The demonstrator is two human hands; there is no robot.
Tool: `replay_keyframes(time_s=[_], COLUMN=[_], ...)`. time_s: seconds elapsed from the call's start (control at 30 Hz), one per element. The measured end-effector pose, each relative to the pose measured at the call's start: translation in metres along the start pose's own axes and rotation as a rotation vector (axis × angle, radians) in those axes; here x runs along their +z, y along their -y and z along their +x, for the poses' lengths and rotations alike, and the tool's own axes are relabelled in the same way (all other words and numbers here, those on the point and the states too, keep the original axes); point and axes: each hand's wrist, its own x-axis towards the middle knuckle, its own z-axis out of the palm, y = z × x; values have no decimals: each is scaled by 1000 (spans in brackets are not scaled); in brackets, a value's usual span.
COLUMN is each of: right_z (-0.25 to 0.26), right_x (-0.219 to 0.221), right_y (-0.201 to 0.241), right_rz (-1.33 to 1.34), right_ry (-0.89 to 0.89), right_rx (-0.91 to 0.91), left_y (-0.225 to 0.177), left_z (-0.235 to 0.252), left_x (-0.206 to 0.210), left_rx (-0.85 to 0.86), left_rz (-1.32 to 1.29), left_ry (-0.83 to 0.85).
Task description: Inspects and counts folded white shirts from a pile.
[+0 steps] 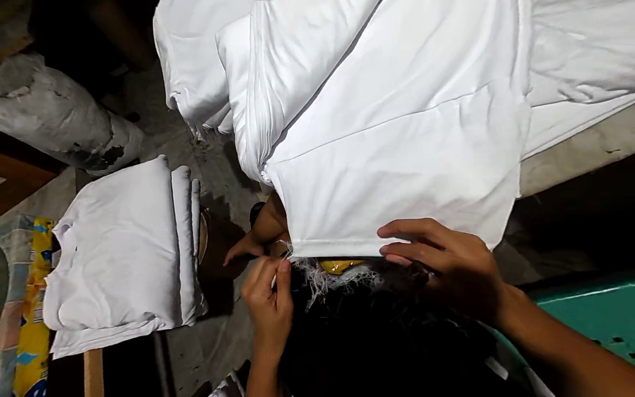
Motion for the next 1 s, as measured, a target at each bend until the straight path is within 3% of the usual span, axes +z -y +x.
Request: replay_keyframes(time_s=[0.23, 0.37, 0.43, 0.57, 0.7, 0.8, 0.87, 0.9, 1.0], right_z=[8, 10, 17, 34, 41, 48, 57, 62, 74], right_x=[3, 3, -5, -32, -43, -49, -43, -35, 3], right_y=[7, 8, 18, 31, 41, 44, 41, 36, 4], right_rz=[-137, -55, -26, -35, -93, -113, -162, -192, -241], right_ry=[57, -11, -42, -110, -53, -51, -95, -128, -117], right_rx=[-5, -27, -37, -66, -157, -152, -102, -49, 201], left_y=[-15, -20, -10, -2, -41, -21, -20, -28, -40], left_z=[22, 24, 32, 47, 36, 51, 55, 52, 47], left_x=[46, 48, 47, 36, 40, 35, 37, 39, 45], left_rx=[270, 375, 344, 217, 345, 289, 203, 112, -335], left_rz=[149, 237, 220, 44, 116, 132, -134, -394, -1077], left_ry=[-112, 15, -4, -263, -128, -255, -267, -202, -77])
